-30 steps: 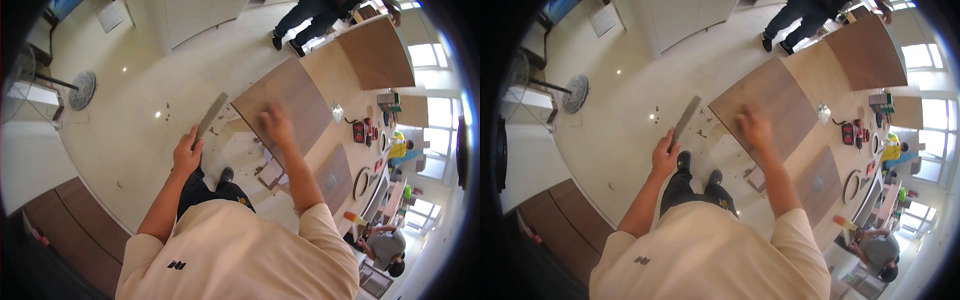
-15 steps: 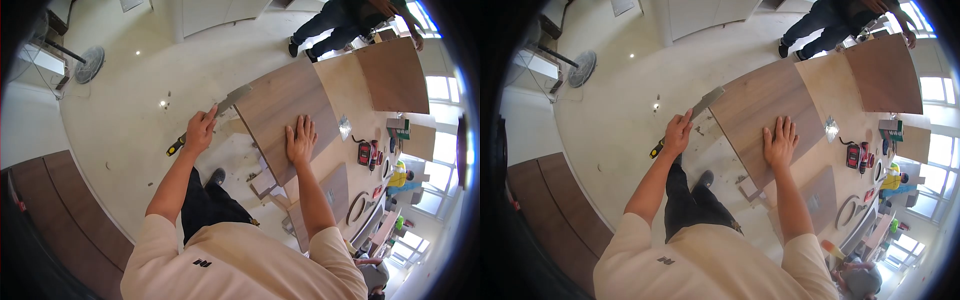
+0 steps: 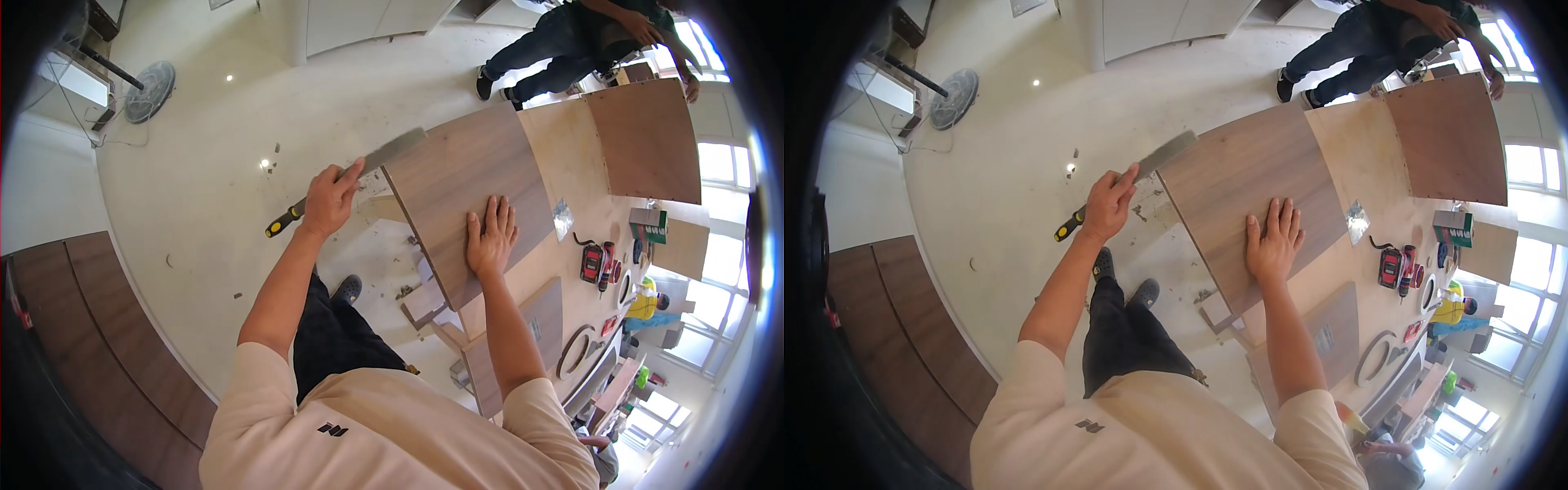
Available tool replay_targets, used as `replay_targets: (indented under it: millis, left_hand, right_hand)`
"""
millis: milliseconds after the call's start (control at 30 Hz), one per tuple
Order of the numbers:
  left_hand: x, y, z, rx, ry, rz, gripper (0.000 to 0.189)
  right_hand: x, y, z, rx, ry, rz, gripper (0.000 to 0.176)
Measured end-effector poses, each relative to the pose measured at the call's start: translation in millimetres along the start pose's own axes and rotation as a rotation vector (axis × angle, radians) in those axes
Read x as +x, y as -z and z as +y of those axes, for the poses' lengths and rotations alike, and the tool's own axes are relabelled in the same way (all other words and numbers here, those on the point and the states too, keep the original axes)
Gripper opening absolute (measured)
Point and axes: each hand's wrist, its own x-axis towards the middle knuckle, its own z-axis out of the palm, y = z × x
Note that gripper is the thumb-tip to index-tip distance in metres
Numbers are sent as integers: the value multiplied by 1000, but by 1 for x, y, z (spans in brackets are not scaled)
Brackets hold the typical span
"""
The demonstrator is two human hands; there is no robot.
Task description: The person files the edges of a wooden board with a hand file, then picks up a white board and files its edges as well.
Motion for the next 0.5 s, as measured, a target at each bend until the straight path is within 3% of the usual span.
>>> replay_targets:
  millis: [100, 300, 400, 500]
  left_hand:
    - [0, -4, 17, 20, -153, -92, 61]
    - [6, 3, -1, 5, -9, -76, 62]
    - [7, -4, 13, -43, -140, -107, 62]
    - [10, 4, 9, 44, -104, -94, 59]
  right_hand:
    - [0, 0, 0, 3, 8, 1, 72]
    - [1, -1, 1, -22, 0, 3, 71]
    - [1, 0, -1, -29, 4, 7, 70]
    - [2, 0, 2, -14, 14, 10, 70]
